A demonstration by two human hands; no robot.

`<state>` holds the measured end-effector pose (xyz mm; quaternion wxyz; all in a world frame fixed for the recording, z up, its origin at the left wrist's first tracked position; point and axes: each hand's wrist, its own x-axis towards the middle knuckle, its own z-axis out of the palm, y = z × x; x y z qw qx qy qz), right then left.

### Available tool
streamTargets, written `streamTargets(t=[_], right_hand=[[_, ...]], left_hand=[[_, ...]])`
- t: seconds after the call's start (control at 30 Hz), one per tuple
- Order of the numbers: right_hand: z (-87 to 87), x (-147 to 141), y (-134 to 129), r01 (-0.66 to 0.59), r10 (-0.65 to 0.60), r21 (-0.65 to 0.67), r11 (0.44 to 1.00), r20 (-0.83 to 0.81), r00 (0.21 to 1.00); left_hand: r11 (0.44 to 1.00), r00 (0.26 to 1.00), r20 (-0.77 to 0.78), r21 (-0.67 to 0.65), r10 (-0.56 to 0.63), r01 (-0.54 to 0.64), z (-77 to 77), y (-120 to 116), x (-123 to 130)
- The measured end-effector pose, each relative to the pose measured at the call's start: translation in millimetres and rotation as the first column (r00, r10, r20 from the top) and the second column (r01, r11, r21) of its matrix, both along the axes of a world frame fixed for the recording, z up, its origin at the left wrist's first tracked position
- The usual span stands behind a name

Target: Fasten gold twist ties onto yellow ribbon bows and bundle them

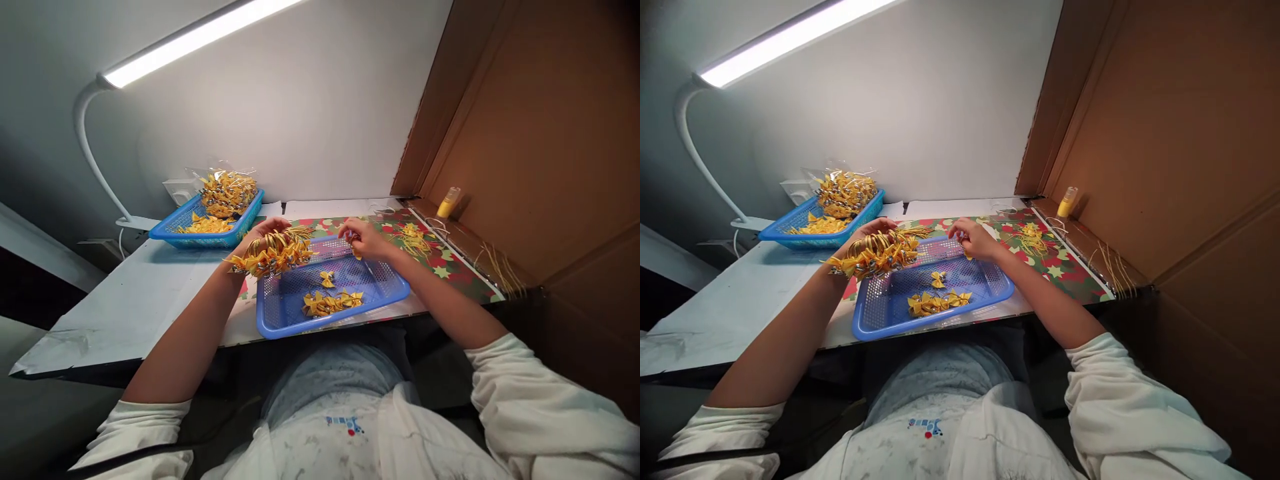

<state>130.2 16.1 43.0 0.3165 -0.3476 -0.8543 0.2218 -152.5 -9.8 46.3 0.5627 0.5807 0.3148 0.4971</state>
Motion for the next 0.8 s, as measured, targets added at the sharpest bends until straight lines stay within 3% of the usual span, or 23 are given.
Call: streamTargets(t=[0.1,0.3,0.5,0.67,0.8], right_hand=[[-0.1,-6,-7,-0.066,0.065,0.009,0.998,0.043,0.997],[-7.0,-41,-12,-0.300,0.331,-0.152,0.942,0.260,0.907],[-16.5,-76,-12,-0.331,0.344,-0.110,0.937,0.458,0.820],[-21.8,-75,-13,-0.356,0.297,0.013,0.934,0.526,0.797],[-20.2,-73,-12,-0.361,0.285,0.019,0.933,0.576,0.766]], left_hand=[[1.000,1.000,0.023,-0.025,0.013,-0.012,0.1,1,0],[0.999,1.000,-0.014,0.045,0.028,-0.027,-4.4,5,-3],[0.990,0.998,-0.043,0.140,0.038,-0.031,-13.7,12,-7],[0.993,1.000,-0.013,0.112,0.021,-0.019,-14.4,13,-7],[0.999,0.998,0.054,0.047,-0.017,0.015,-10.3,10,-5]])
